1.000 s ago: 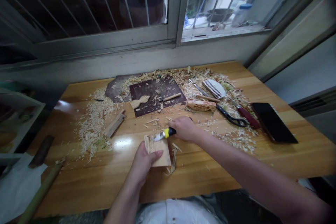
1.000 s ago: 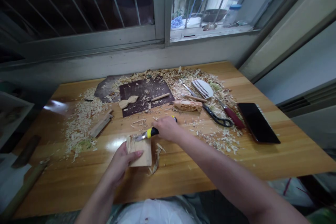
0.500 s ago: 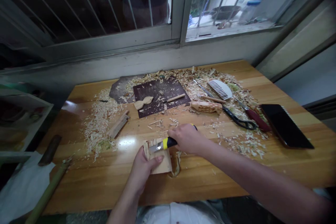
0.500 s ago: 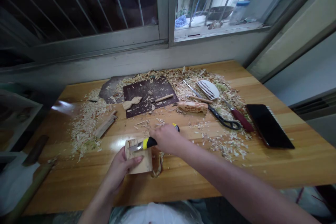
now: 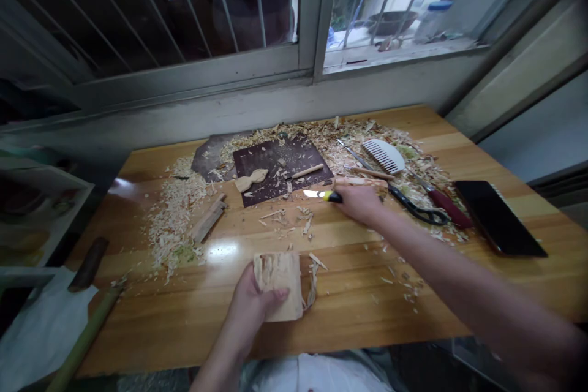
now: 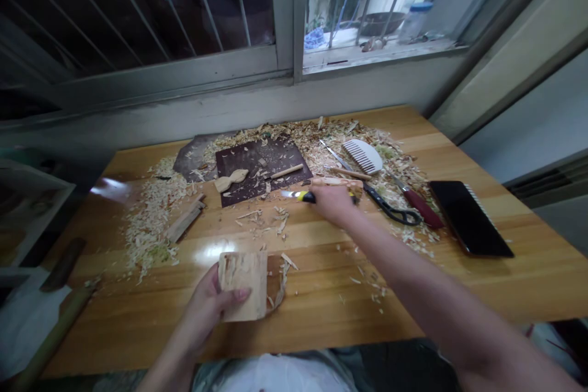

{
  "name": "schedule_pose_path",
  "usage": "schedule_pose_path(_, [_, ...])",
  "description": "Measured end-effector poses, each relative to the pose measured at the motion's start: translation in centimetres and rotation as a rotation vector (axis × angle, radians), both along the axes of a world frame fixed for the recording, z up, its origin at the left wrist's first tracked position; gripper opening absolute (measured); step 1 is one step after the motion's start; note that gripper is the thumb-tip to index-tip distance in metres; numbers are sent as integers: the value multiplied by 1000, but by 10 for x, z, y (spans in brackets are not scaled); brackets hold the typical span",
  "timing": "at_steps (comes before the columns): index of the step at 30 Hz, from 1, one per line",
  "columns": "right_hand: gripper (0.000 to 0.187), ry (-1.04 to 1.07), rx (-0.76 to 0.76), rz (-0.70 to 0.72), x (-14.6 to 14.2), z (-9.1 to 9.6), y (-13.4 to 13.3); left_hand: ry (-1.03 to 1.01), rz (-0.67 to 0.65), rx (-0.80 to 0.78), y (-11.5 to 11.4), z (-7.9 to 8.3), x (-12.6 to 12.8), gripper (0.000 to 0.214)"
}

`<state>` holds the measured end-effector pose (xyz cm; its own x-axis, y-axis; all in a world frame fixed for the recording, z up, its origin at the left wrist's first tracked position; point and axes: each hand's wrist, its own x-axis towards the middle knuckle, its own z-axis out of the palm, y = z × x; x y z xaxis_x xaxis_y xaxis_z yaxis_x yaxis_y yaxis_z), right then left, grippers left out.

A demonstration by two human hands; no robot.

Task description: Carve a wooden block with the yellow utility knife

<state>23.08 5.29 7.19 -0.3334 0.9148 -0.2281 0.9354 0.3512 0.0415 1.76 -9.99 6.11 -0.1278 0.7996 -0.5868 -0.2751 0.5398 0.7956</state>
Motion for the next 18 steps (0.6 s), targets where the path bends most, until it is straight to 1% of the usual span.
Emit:
schedule_pose_path(2, [34,-12,44,-55,16,4,13,33,36,-3,0,1,-4,52])
schedule_pose_path(4, [34,-1,49,-28,17,7,13,39,42,-2,3,2,-5,51])
schedule_pose_path(6, [28,21,22,43,5,8,2,23,26,-3,8,4,-4,49])
schedule_pose_path(9, [21,69,-44,169,-24,4,-26,3,10,-15,13,4,-2,47])
schedule_pose_path(11, [19,110,-78,254,-39,2,-44,-14,-1,-12,14,3,-1,47])
schedule_pose_path(13, [19,144,-101,323,-49,0,-57,-27,-7,-1,14,2,-1,47])
schedule_pose_path(16, [19,165,-115,373,-53,-2,-63,-28,-5,4,13,2,0,48])
schedule_pose_path(18, [19,166,-121,359,-50,-5,-60,-13,8,12,11,4,1,49])
